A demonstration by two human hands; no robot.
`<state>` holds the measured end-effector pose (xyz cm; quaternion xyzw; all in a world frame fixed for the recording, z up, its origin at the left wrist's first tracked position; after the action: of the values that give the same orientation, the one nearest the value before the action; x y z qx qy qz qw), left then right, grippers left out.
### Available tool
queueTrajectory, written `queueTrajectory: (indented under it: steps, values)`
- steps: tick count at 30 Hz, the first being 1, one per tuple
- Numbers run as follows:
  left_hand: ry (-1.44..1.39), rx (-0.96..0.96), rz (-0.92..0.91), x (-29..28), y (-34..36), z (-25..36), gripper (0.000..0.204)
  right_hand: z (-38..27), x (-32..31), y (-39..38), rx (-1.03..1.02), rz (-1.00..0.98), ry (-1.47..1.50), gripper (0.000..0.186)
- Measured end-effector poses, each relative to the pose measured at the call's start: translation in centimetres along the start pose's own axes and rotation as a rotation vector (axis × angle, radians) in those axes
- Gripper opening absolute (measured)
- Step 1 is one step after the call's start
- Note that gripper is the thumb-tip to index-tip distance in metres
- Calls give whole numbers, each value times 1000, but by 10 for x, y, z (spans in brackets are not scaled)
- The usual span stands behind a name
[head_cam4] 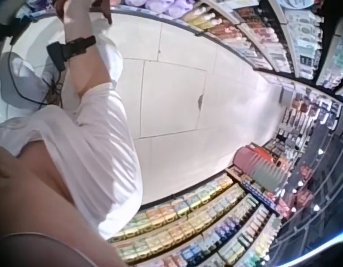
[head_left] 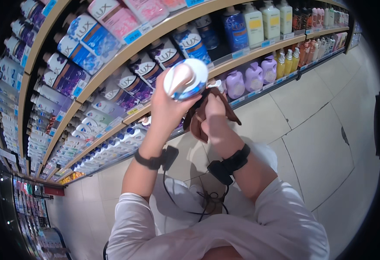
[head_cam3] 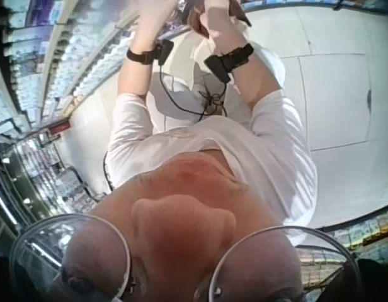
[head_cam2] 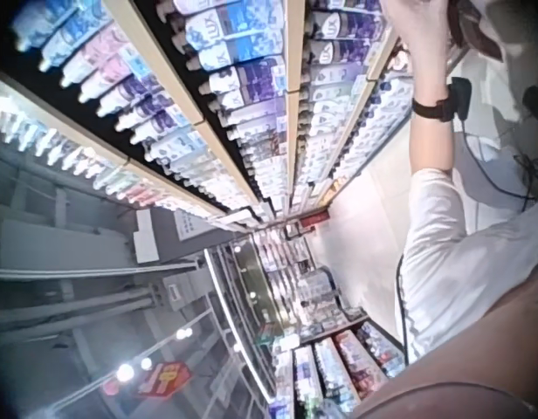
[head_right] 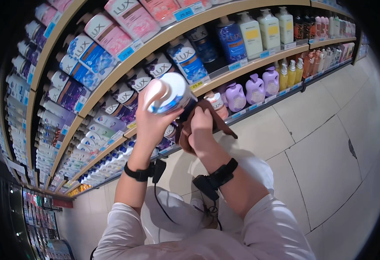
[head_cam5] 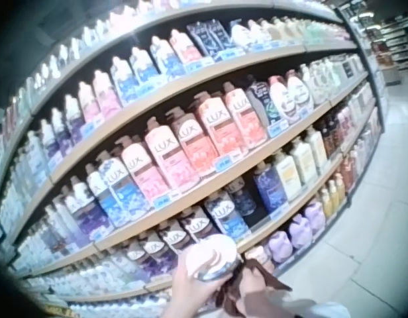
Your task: Wiping a bottle of body wash with a cloth in a supermarket aisle.
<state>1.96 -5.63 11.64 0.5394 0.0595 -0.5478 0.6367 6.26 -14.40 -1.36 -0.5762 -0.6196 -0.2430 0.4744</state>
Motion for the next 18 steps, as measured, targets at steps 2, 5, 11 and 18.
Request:
queueTrajectory:
  steps: [2,5,11,18]
  values:
    - [3,59,-20,25,32,1,83,-36,4,0,-101,-38,-42,11]
    - [-188,24,-45,58,83,-14,78,-65,5,-3,-147,-52,67,7]
    - [-448,-16,-65,109,145,-52,74,-73,-10,3,-145,-204,79,18]
    - [-382,10,-12,141,162,-68,75,-63,-7,11,-35,-187,4,18]
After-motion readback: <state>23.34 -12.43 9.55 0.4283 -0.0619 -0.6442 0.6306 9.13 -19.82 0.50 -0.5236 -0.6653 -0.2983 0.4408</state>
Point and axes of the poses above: each hand's wrist, its own y-axis towards the middle knuckle, its own x-axis out of the palm, z = x × y, the point moved 3 cm from there along y, towards the middle knuckle, and after that the axes turned 7 degrees about -z, right-handed, at the moved point
